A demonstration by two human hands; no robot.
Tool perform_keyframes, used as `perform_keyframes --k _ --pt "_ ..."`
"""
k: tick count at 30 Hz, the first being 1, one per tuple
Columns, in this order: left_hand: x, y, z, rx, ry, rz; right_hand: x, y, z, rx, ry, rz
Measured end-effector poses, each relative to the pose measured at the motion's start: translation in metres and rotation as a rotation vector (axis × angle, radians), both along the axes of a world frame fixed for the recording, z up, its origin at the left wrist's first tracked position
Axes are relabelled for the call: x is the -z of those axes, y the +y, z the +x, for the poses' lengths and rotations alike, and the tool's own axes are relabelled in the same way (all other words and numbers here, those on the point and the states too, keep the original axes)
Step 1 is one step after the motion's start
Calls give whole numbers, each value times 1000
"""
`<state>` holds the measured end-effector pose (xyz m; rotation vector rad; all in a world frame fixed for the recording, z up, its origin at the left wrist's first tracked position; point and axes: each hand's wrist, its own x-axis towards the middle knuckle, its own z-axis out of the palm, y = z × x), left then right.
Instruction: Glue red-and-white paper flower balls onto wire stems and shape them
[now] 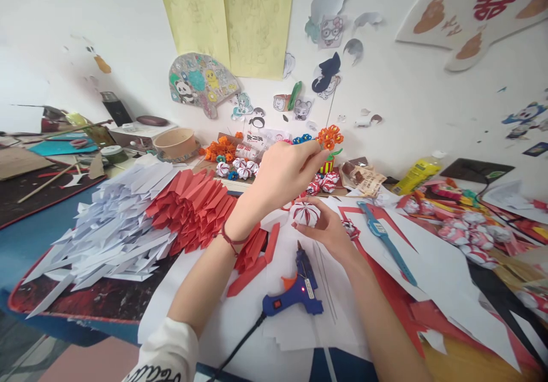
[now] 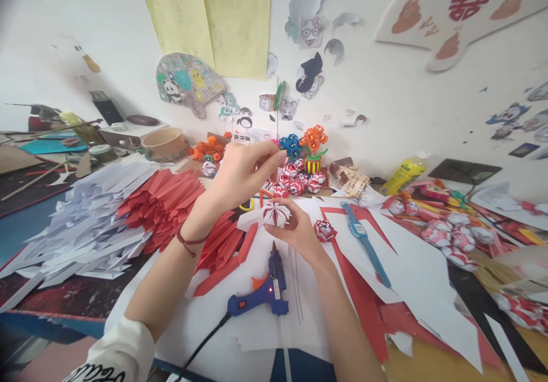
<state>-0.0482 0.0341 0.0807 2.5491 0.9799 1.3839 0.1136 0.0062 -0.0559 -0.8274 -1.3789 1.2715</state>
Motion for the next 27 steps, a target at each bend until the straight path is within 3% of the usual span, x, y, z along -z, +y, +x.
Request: perform_keyframes --k 27 --pt "0 1 -1 -17 20 -48 4 2 -1 95 -14 85"
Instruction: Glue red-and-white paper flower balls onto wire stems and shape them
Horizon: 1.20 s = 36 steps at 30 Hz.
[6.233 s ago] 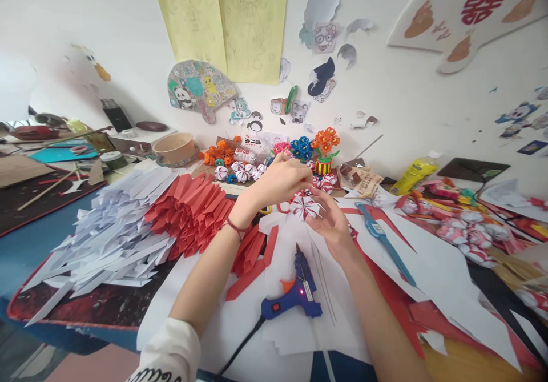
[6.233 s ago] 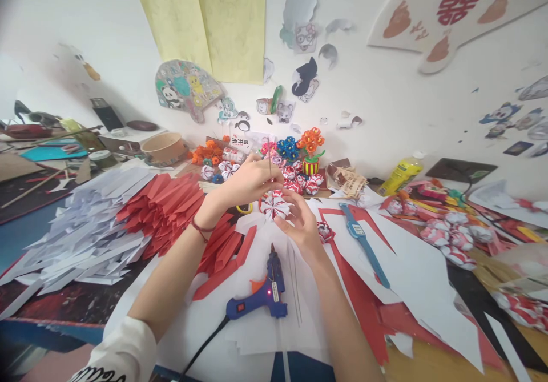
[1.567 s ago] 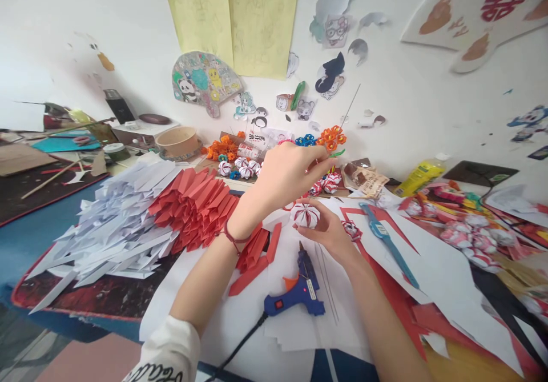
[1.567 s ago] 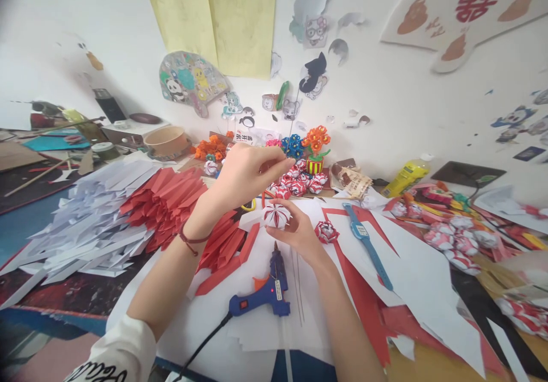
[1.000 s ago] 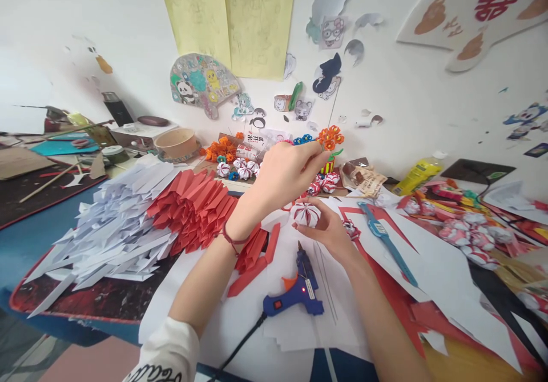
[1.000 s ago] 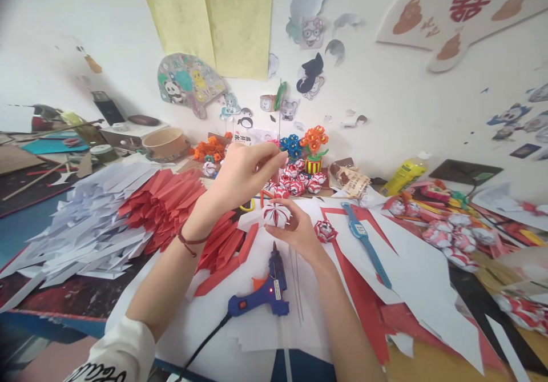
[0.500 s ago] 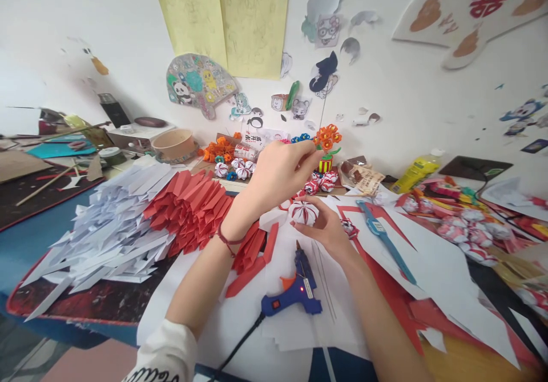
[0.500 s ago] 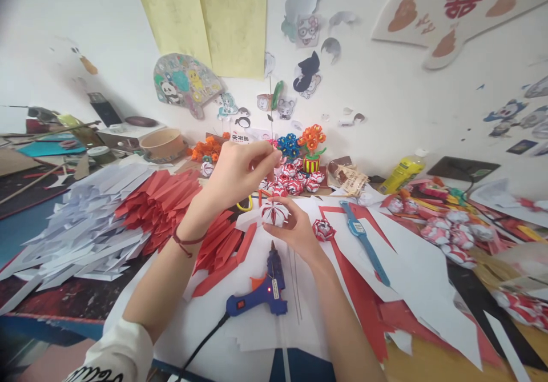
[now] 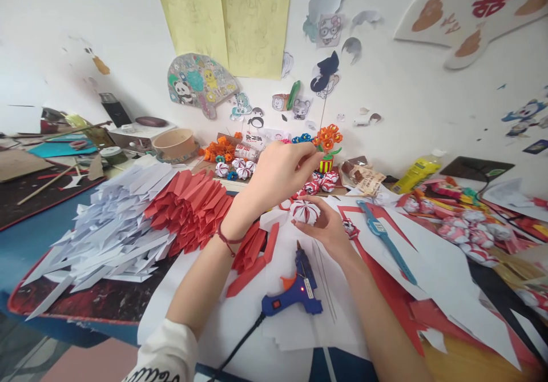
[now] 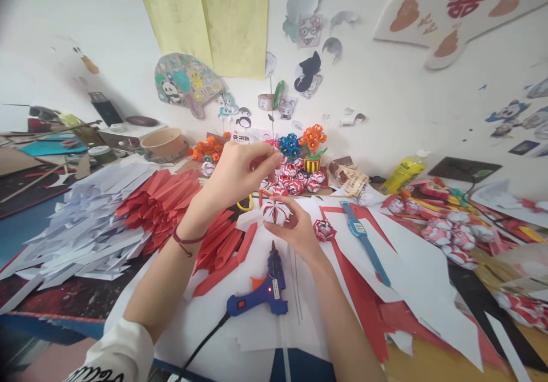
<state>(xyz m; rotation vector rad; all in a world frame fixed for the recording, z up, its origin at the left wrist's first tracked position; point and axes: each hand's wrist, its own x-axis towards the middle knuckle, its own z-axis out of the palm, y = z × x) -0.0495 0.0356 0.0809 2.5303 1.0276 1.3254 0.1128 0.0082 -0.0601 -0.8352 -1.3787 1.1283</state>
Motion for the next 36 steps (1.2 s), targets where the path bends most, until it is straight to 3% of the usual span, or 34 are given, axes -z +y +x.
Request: perform_keyframes --k 23,36 --pt "-1 1 -2 11 47 30 -5 0 -1 70 -8 55" --pt "0 2 -6 36 55 -8 2 3 2 106 5 71"
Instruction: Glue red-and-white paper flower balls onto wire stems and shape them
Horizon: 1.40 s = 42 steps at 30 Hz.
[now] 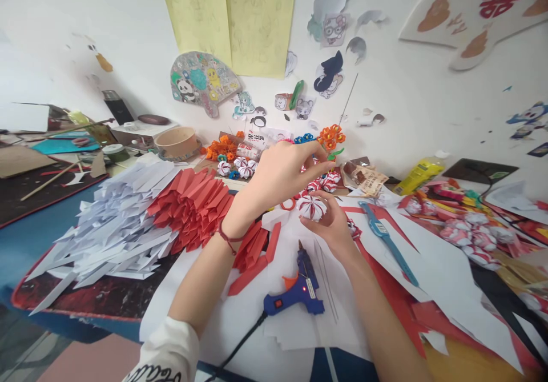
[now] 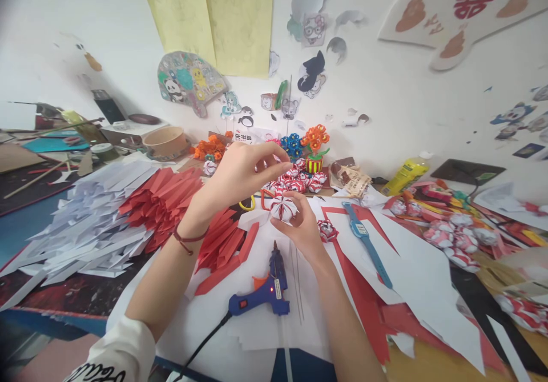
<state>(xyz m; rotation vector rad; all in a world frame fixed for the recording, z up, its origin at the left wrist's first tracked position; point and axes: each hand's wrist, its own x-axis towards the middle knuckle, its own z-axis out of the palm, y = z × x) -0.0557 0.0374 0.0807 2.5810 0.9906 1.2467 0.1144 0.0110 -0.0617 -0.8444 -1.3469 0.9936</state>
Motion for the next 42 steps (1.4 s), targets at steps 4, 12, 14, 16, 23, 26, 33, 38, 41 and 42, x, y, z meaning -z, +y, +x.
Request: perform_keyframes --k 4,12,14,16,23,26,33,38,41,42 --pt "-1 -2 2 15 -14 28 0 1 0 -34 22 -9" --pt "3 -1 3 29 14 56 1 4 0 53 -60 14" --pt "4 0 3 67 52 47 4 6 1 75 -83 25" --pt "5 0 5 123 113 60 8 9 3 84 -109 31" --pt "12 1 16 92 152 140 11 10 5 72 -128 23" --pt "13 3 19 72 140 165 10 9 4 56 -113 20" --pt "6 4 9 147 34 97 7 7 3 104 -83 67" --pt "-14 -18 -9 277 -10 66 -3 -6 -2 277 -270 223" --pt "-27 -38 -19 342 -24 119 -12 -18 -5 380 -421 340" --pt "-32 -45 -23 355 -21 137 -15 -22 -5 404 -452 399"
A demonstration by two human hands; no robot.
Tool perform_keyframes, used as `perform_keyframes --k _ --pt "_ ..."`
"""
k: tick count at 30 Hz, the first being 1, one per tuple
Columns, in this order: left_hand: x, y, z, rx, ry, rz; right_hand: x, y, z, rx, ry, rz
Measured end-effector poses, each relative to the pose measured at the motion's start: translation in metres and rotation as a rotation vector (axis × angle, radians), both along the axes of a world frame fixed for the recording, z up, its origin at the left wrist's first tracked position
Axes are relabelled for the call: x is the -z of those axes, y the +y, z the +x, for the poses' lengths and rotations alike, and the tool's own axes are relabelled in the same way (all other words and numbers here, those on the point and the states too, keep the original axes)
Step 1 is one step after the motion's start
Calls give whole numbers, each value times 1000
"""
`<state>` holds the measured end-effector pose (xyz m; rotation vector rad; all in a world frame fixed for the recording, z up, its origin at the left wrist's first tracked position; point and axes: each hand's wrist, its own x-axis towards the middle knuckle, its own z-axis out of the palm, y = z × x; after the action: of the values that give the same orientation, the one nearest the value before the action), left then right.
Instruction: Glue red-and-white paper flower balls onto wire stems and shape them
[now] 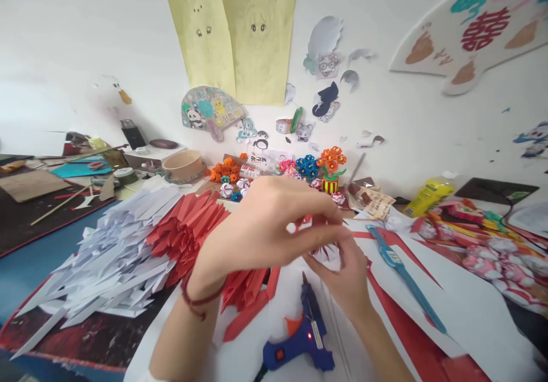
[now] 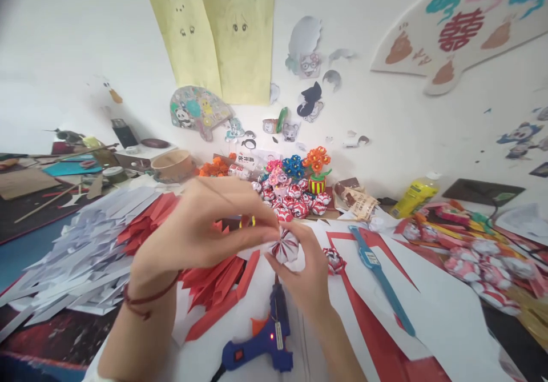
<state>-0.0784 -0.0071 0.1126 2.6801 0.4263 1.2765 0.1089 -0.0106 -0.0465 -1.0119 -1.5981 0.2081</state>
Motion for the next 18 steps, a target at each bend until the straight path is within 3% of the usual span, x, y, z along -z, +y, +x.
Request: perform_keyframes --k 3,6,9,12,18 --pt "-13 -13 -10 33 23 -9 -10 -9 -2 14 -117 196" --pt "-21 -18 -18 103 19 -50 -14 -16 -4 47 -158 286" --pt "-22 -19 -23 88 49 -47 -12 -19 -6 79 -163 343" --pt "-20 -19 -25 34 87 -37 -6 -20 -7 86 -126 325" --pt "-25 -20 -24 49 187 -61 0 -20 -6 58 -97 214"
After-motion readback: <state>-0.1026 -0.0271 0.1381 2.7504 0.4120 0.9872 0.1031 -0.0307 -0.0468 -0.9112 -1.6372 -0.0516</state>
